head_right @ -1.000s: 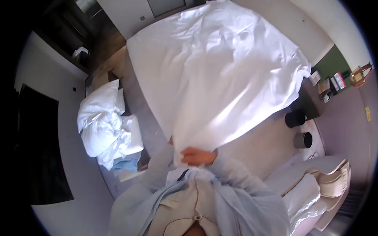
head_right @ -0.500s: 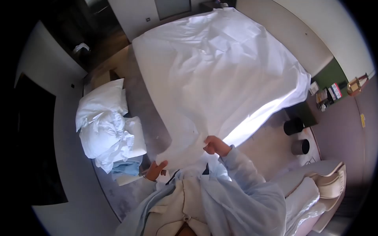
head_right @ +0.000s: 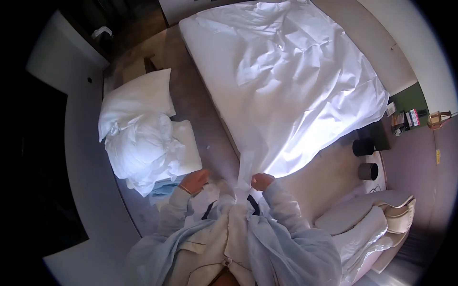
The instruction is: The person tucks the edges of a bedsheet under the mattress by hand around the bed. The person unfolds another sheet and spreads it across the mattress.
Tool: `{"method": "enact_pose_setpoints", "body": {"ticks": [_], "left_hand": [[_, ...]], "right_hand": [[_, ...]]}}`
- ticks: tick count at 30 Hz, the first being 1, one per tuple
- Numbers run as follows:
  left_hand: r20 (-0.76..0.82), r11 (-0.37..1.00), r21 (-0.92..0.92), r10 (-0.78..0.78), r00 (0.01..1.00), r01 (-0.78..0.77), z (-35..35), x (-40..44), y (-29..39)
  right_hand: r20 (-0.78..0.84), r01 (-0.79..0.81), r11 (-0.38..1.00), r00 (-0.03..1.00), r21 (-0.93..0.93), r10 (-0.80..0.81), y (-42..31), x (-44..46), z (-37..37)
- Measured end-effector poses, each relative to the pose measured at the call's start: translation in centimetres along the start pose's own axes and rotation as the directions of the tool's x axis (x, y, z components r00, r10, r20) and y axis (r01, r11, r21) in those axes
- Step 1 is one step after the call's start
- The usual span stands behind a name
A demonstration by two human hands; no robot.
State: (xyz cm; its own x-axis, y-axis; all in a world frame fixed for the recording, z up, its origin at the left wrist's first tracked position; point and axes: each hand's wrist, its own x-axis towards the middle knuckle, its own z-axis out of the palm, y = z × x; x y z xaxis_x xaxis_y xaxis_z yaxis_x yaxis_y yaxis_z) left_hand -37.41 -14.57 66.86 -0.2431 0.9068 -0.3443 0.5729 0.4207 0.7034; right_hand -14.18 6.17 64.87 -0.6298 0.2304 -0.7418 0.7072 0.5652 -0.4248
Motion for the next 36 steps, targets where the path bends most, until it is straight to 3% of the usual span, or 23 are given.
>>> {"method": "enact_pose_setpoints", "body": {"ticks": [1,2,3,4,6,10,12,15,18,21,23,24,27,31,34,36], "left_hand": [[-0.005,1.000,0.010,0.006,1.000,-0.005,-1.5,0.5,0.9],[-0.130,0.977,-0.194,0.059,0.990,-0.083,-2.7,1.0,1.8],[-0.256,0.906,-0.385,0.080,0.963,-0.178,-3.3,1.3,2.0],[-0.256,0.903,-0.390,0.081,0.963,-0.179,-3.7,1.5,1.8],[-0.254,0.803,-0.577,-0.003,0.967,-0.149,-4.7,2.3,0.7],[-0.381,0.840,-0.518,-0.057,0.923,-0.162,-7.7,4.3,-1.0],[-0.373,0.839,-0.529,-0.100,0.922,-0.123,-9.6,5.2,-2.4],[-0.442,0.761,-0.623,-0.152,0.884,-0.181,-11.6,8.7,-5.6],[-0.523,0.576,-0.769,-0.320,0.790,-0.276,-14.0,11.4,-7.4],[-0.448,0.389,-0.880,-0.492,0.747,-0.272,-17.8,15.1,-8.2],[-0.504,0.422,-0.848,-0.450,0.737,-0.322,-20.1,17.9,-9.9],[-0.548,0.448,-0.818,-0.419,0.724,-0.360,-21.1,19.3,-10.7],[-0.599,0.451,-0.794,-0.459,0.656,-0.408,-26.4,22.2,-9.0],[-0.503,0.329,-0.864,-0.604,0.618,-0.382,-30.3,25.6,-14.1],[-0.459,0.336,-0.888,-0.690,0.560,-0.315,-32.9,28.3,-19.0],[-0.448,0.344,-0.894,-0.701,0.555,-0.287,-35.2,30.2,-21.5]], "right_hand": [[0.064,0.127,0.950,0.986,0.286,-0.151,0.9,1.3,0.9],[0.119,0.153,0.837,0.961,0.525,-0.251,-0.4,1.3,0.3],[0.046,0.266,0.688,0.916,0.675,-0.399,-1.1,2.3,0.9],[-0.052,0.353,0.500,0.853,0.791,-0.520,-2.2,2.8,1.0],[-0.038,0.394,0.525,0.825,0.754,-0.565,-4.6,3.6,-0.5],[-0.017,0.335,0.646,0.895,0.686,-0.446,-6.8,8.5,-2.6],[-0.025,0.375,0.640,0.874,0.670,-0.486,-6.5,12.4,-3.6],[-0.021,0.374,0.620,0.867,0.690,-0.499,-8.2,16.0,-7.5],[-0.026,0.396,0.539,0.822,0.744,-0.569,-10.8,20.4,-13.8],[-0.132,0.529,0.458,0.745,0.714,-0.654,-13.3,25.3,-21.0],[-0.291,0.611,0.446,0.748,0.655,-0.596,-15.4,26.5,-26.2],[-0.276,0.601,0.463,0.756,0.651,-0.593,-16.6,26.8,-28.6],[-0.374,0.595,0.245,0.721,0.766,-0.583,-19.2,27.6,-34.2],[-0.317,0.458,0.302,0.852,0.836,-0.416,-18.5,32.2,-35.6],[-0.183,0.303,0.443,0.938,0.844,-0.294,-16.3,36.4,-35.9],[-0.186,0.259,0.426,0.960,0.867,-0.207,-15.1,39.4,-35.8]]}}
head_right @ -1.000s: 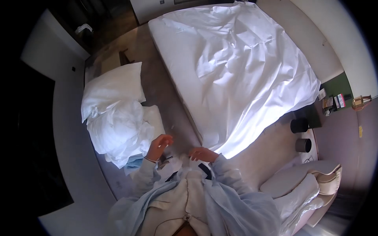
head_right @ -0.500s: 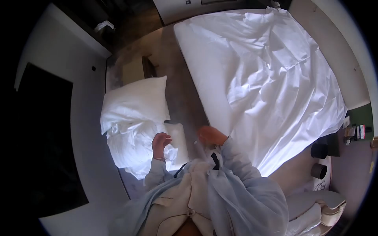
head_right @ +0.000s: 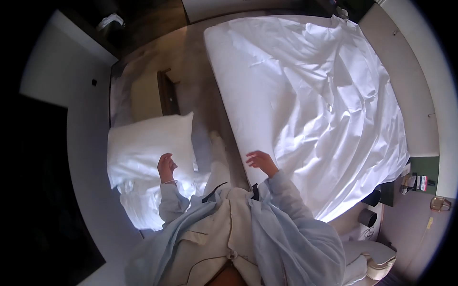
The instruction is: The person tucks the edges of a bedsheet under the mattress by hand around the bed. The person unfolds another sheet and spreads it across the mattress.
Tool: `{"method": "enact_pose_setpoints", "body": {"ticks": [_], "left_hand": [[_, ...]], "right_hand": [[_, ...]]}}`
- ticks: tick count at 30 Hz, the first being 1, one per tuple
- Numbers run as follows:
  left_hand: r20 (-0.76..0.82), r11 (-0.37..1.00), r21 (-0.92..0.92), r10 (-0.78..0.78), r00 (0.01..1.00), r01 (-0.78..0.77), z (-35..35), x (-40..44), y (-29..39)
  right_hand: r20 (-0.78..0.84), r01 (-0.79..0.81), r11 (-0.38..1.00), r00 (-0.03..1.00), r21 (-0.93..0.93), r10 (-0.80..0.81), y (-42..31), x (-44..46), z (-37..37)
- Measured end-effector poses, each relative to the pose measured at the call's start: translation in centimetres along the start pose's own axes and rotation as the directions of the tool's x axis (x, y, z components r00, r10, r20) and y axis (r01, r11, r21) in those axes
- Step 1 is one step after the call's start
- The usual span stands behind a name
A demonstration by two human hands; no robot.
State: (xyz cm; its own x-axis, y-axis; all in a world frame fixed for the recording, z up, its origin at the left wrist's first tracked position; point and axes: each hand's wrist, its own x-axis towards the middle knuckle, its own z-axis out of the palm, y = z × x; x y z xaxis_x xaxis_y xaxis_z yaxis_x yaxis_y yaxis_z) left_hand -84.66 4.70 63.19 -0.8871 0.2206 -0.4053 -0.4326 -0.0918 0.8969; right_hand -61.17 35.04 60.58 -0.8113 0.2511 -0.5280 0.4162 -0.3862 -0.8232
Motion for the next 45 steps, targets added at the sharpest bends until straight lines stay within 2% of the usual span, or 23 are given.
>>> {"method": "enact_pose_setpoints", "body": {"ticks": [2,3,6,8,10,12,16,19,22,24,26,28,29,30,31,33,34,36,37,38,40,42,45], "left_hand": [[-0.055,0.999,0.049,-0.012,0.998,0.015,0.5,5.2,1.3],[-0.025,0.996,0.085,0.026,0.999,-0.024,0.5,8.5,1.5],[-0.012,0.998,0.036,-0.054,0.998,0.054,2.7,17.0,3.2],[0.100,0.998,0.040,-0.061,0.993,0.057,5.6,20.2,4.8],[0.262,0.993,0.120,-0.029,0.965,-0.002,9.2,23.5,8.5],[0.278,0.994,0.100,0.024,0.960,-0.054,10.5,27.3,9.8],[0.243,0.999,-0.015,-0.028,0.970,0.033,11.9,36.0,14.4],[0.060,0.993,-0.115,0.006,0.998,0.001,13.4,42.3,18.0],[0.016,0.988,-0.151,0.024,1.000,-0.021,17.4,48.5,17.4],[0.029,0.995,-0.003,-0.104,0.994,0.104,20.6,52.0,16.1],[0.108,0.945,0.116,-0.319,0.942,0.306,22.3,55.5,13.3],[0.167,0.853,0.388,-0.437,0.884,0.348,25.4,57.5,12.4],[0.285,0.837,0.461,-0.454,0.844,0.294,27.3,58.8,12.3],[0.400,0.821,0.523,-0.473,0.785,0.228,28.9,60.2,12.4],[0.407,0.797,0.562,-0.500,0.764,0.222,30.6,61.4,12.7],[0.476,0.795,0.584,-0.497,0.725,0.162,34.1,63.4,12.3],[0.493,0.790,0.589,-0.516,0.700,0.168,35.1,64.2,11.8],[0.442,0.724,0.665,-0.579,0.685,0.183,35.9,64.9,10.6],[0.446,0.700,0.675,-0.638,0.628,0.232,36.1,65.3,10.3],[0.441,0.666,0.694,-0.694,0.570,0.273,36.1,65.8,10.4],[0.423,0.612,0.743,-0.744,0.518,0.272,36.4,67.5,10.5],[0.373,0.594,0.747,-0.746,0.552,0.298,36.1,69.2,10.2],[0.244,0.494,0.763,-0.818,0.522,0.417,37.8,73.6,10.1]], "right_hand": [[-0.027,-0.047,0.985,0.998,0.164,0.052,1.2,2.7,-1.6],[-0.125,-0.185,0.974,0.972,0.131,0.201,1.2,4.7,-2.0],[-0.244,-0.240,0.862,0.894,0.445,0.375,-1.1,10.3,-1.0],[-0.188,-0.143,0.764,0.926,0.629,0.328,-3.5,15.1,-0.5],[-0.229,-0.154,0.851,0.925,0.502,0.302,-10.7,20.4,1.7],[-0.155,0.024,0.844,0.985,0.535,0.070,-13.4,26.1,1.6],[-0.078,-0.012,0.878,0.995,0.479,0.056,-23.2,33.4,2.5],[-0.076,-0.045,0.828,0.992,0.559,0.106,-24.6,39.9,-0.5],[-0.260,-0.003,0.757,0.939,0.654,0.228,-22.4,49.8,-5.0],[-0.308,0.034,0.487,0.813,0.873,0.495,-18.0,57.2,-8.7],[-0.361,0.028,0.438,0.617,0.898,0.699,-17.4,60.7,-10.5],[-0.382,0.188,0.334,0.522,0.924,0.762,-15.8,63.3,-11.7],[-0.293,0.236,0.191,0.555,0.953,0.778,-15.6,64.6,-12.9],[-0.210,0.281,0.043,0.596,0.959,0.775,-14.6,66.2,-13.9],[-0.196,0.312,0.004,0.588,0.950,0.785,-16.4,67.3,-13.1],[-0.250,0.421,0.049,0.438,0.906,0.863,-20.3,68.6,-13.2],[-0.258,0.453,-0.038,0.571,0.891,0.779,-17.2,70.0,-14.0],[-0.285,0.570,-0.081,0.522,0.817,0.803,-17.2,71.2,-14.3],[-0.182,0.639,-0.261,0.542,0.723,0.821,-11.8,73.5,-15.5],[-0.152,0.696,-0.276,0.486,0.663,0.861,-12.9,74.0,-15.6],[-0.332,0.742,-0.178,0.484,0.646,0.810,-18.4,72.8,-14.9],[-0.665,0.897,-0.070,0.374,0.436,0.646,-17.9,73.9,-16.2],[-0.687,0.853,-0.022,0.434,0.521,0.582,-22.9,70.9,-19.8]]}}
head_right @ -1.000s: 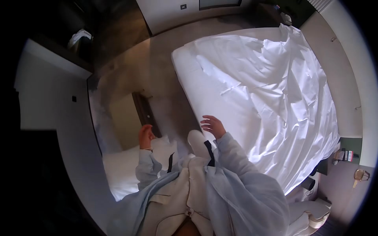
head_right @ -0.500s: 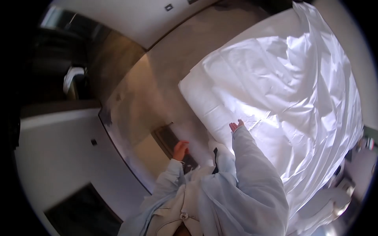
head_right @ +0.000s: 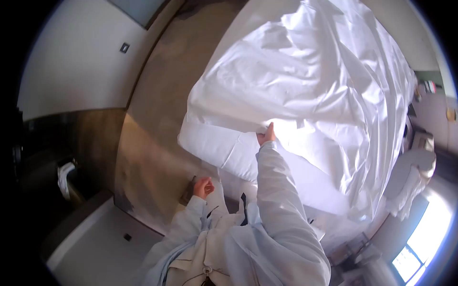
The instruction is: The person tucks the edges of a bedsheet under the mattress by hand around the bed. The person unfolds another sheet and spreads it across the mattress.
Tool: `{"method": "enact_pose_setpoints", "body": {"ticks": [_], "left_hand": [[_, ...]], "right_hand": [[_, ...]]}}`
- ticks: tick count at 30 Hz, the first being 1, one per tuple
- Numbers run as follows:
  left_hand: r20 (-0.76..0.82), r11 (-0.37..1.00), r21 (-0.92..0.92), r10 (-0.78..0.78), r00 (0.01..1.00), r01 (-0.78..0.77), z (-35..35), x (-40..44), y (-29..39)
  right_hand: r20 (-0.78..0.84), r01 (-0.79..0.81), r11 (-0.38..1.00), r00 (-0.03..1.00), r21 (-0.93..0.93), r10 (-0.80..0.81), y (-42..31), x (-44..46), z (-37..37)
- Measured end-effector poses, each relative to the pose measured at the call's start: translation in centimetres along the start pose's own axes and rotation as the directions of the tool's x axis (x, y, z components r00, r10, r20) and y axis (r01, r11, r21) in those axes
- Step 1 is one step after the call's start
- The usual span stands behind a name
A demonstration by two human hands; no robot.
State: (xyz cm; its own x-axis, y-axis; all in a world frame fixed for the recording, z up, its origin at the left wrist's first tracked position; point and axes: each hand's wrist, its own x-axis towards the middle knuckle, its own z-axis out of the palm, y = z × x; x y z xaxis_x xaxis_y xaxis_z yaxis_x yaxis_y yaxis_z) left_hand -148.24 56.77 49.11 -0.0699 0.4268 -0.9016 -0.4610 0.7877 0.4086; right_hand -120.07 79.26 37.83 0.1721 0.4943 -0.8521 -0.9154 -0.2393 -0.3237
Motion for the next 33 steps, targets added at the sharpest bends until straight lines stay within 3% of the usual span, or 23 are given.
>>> {"method": "enact_pose_setpoints", "body": {"ticks": [1,3,5,7,9,10,11,12,13,15,16,17,18,20,23,24,26,27,29,30,33], "left_hand": [[-0.004,0.995,-0.035,-0.096,0.995,0.096,0.0,1.2,1.8],[0.108,0.955,-0.167,-0.229,0.967,0.245,-0.6,4.8,3.2],[0.356,0.913,-0.196,-0.274,0.893,0.358,3.7,3.3,9.1],[0.567,0.894,-0.128,-0.289,0.772,0.429,8.0,3.3,12.7],[0.660,0.864,-0.058,-0.343,0.669,0.500,11.6,2.1,16.0],[0.710,0.891,-0.021,-0.306,0.634,0.454,11.7,4.8,15.7],[0.801,0.786,-0.132,-0.274,0.533,0.603,11.7,8.9,15.4],[0.763,0.783,-0.232,-0.222,0.607,0.578,14.0,5.7,17.9],[0.773,0.786,-0.213,-0.228,0.592,0.581,14.7,4.5,19.9],[0.798,0.665,-0.330,-0.182,0.574,0.670,14.8,3.5,23.7],[0.842,0.741,-0.249,-0.153,0.518,0.623,14.0,3.1,25.1],[0.838,0.757,-0.244,-0.149,0.524,0.606,12.9,4.3,25.5],[0.838,0.792,-0.203,-0.164,0.520,0.576,12.0,4.9,25.6],[0.821,0.915,0.062,-0.273,0.502,0.398,10.0,4.2,25.6],[0.803,0.925,0.347,-0.379,0.460,0.158,6.2,1.9,22.7],[0.800,0.918,0.380,-0.389,0.456,0.116,4.6,1.3,21.6],[0.817,0.947,0.309,-0.309,0.487,0.083,1.6,0.3,21.2],[0.823,0.967,0.247,-0.239,0.515,0.054,0.3,-0.1,21.9],[0.810,0.986,0.112,-0.017,0.586,-0.126,-1.7,0.3,25.2],[0.788,0.971,0.050,0.106,0.607,-0.234,-2.6,0.7,27.3],[0.678,0.878,-0.161,0.430,0.596,-0.451,-7.8,2.0,36.0]], "right_hand": [[0.033,0.079,0.987,0.997,-0.138,-0.076,-1.7,-3.0,2.6],[0.139,0.117,0.970,0.986,-0.211,-0.088,-5.3,-8.5,5.0],[0.263,0.135,0.965,0.962,-0.225,-0.073,-7.7,-15.2,6.2],[0.336,0.227,0.936,0.933,-0.267,-0.130,-7.1,-22.6,6.5],[0.359,0.394,0.810,0.901,-0.435,-0.245,-2.7,-29.2,5.9],[0.368,0.462,0.725,0.880,-0.511,-0.301,-0.5,-32.6,5.5],[0.332,0.338,0.868,0.918,-0.363,-0.218,1.4,-36.0,6.9],[0.293,0.195,0.962,0.947,-0.194,-0.133,3.3,-39.5,8.3],[0.297,-0.001,0.998,0.955,0.062,-0.017,5.7,-40.3,7.9],[0.352,0.240,0.949,0.923,-0.206,-0.157,10.0,-40.9,5.8],[0.383,0.323,0.896,0.903,-0.306,-0.195,11.3,-41.6,5.8],[0.412,0.403,0.826,0.881,-0.394,-0.233,12.6,-42.3,5.9],[0.499,0.447,0.830,0.831,-0.333,-0.247,11.4,-44.9,8.4],[0.547,0.113,0.994,0.833,-0.014,-0.086,10.2,-46.4,11.6],[0.685,0.145,0.982,0.729,-0.118,-0.025,10.6,-47.1,14.6],[0.688,0.487,0.811,0.710,-0.324,-0.152,11.3,-47.5,15.1],[0.658,0.628,0.579,0.727,-0.521,-0.197,12.6,-47.3,16.1],[0.591,0.506,0.663,0.798,-0.552,-0.118,12.9,-46.5,16.5],[0.567,0.501,0.648,0.814,-0.574,-0.126,14.4,-45.7,16.9],[0.459,0.360,0.727,0.886,-0.584,-0.069,15.5,-44.4,16.2],[0.444,0.292,0.786,0.896,-0.545,-0.025,17.7,-40.6,14.0]]}}
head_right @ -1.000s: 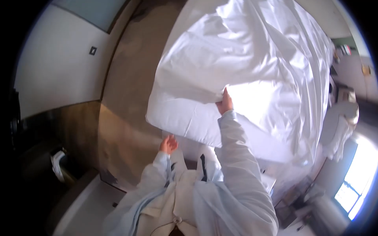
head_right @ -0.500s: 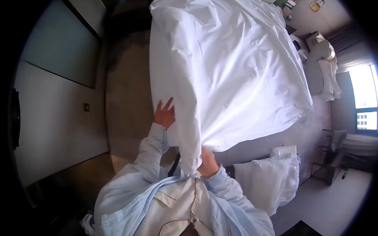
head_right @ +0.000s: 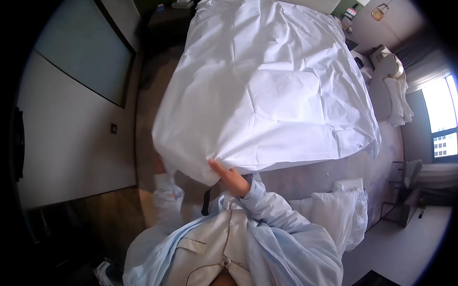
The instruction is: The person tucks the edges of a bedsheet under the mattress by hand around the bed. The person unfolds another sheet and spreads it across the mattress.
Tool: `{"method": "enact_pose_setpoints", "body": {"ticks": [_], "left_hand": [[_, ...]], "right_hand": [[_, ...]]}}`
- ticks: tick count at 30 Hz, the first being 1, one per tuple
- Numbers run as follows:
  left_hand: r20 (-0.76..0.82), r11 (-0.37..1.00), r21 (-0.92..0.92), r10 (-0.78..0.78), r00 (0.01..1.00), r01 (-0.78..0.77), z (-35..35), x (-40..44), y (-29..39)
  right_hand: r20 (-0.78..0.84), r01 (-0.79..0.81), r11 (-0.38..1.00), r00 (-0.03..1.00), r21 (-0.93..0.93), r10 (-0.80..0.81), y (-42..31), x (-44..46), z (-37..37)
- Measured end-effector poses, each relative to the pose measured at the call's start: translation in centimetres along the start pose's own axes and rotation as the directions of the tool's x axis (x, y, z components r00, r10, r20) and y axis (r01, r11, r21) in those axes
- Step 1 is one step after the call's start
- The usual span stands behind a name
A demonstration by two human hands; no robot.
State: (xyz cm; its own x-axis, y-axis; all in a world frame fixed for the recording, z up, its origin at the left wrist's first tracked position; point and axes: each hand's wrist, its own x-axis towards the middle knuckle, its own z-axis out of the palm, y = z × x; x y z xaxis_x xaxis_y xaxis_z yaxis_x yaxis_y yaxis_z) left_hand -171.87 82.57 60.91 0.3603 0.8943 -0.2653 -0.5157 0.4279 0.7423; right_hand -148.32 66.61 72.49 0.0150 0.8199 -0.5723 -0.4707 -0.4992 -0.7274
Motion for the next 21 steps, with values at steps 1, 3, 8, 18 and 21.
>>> {"method": "enact_pose_setpoints", "body": {"ticks": [1,3,8,18,21], "left_hand": [[-0.081,0.978,-0.210,-0.026,0.996,0.008,-0.8,-0.7,2.8],[-0.232,0.999,-0.037,-0.022,0.972,0.014,-2.1,-3.7,7.8],[-0.366,0.981,0.130,0.184,0.912,-0.146,-9.9,-6.7,4.7],[-0.234,0.972,0.222,0.130,0.964,-0.077,-0.8,-5.0,9.8],[-0.228,0.979,0.203,0.055,0.972,-0.008,-0.9,-3.4,10.6]], "right_hand": [[0.008,-0.003,0.999,1.000,0.038,0.003,0.2,0.3,0.3],[0.079,0.046,0.996,0.996,-0.074,-0.040,3.0,1.1,-0.6],[0.077,-0.268,0.719,0.955,0.641,0.287,7.3,3.6,-2.1],[-0.147,-0.007,0.507,0.953,0.862,0.263,13.4,7.0,-8.2],[-0.671,0.339,0.806,0.735,0.485,0.094,9.4,4.8,-9.5]]}}
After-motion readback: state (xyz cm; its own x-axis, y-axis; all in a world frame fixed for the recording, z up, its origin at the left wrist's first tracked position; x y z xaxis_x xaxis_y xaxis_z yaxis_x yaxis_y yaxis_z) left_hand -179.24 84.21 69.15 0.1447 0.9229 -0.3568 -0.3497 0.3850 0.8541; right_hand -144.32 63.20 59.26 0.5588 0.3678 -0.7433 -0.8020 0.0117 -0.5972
